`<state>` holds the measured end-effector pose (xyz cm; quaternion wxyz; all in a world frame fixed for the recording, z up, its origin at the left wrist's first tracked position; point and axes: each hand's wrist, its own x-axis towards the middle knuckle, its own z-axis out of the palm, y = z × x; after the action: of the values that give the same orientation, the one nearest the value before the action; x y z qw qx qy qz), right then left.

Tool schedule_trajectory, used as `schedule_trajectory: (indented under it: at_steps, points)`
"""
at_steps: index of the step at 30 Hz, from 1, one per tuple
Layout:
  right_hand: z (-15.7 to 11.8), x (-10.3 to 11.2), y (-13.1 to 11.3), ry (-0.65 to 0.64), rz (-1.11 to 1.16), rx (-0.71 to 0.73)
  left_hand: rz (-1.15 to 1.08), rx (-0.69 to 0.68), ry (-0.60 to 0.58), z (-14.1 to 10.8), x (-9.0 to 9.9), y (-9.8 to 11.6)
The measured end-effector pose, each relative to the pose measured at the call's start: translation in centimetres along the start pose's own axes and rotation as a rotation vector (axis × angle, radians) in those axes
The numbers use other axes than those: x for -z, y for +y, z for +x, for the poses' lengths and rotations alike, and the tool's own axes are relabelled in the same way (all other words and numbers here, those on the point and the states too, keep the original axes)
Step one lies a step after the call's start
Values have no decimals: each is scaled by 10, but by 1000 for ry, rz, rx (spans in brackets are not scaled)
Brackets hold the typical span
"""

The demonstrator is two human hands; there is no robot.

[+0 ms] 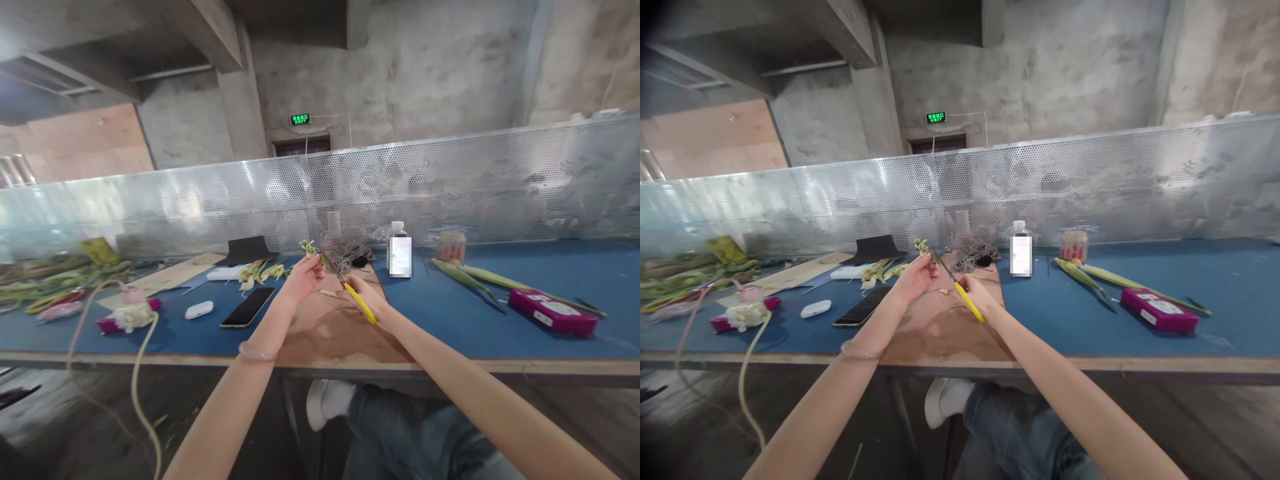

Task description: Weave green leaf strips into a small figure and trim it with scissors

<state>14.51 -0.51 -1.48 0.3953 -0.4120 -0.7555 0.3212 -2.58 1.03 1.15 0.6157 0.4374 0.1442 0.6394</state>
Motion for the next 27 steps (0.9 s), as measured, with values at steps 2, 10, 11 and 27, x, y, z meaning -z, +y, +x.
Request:
schedule_trajectory:
  at_steps: [2,10,11,27]
  points:
    - [1,0,0,0,-7,7,3,2,-1,0,0,0]
    - [4,-1,4,7,-25,37,3,-4,-14,-1,0,-1]
    - [4,-1,4,9,-26,39,3,-4,-12,0,0,-1]
    - [4,-1,5,43,-53,66,0,-8,-20,0,1,-1]
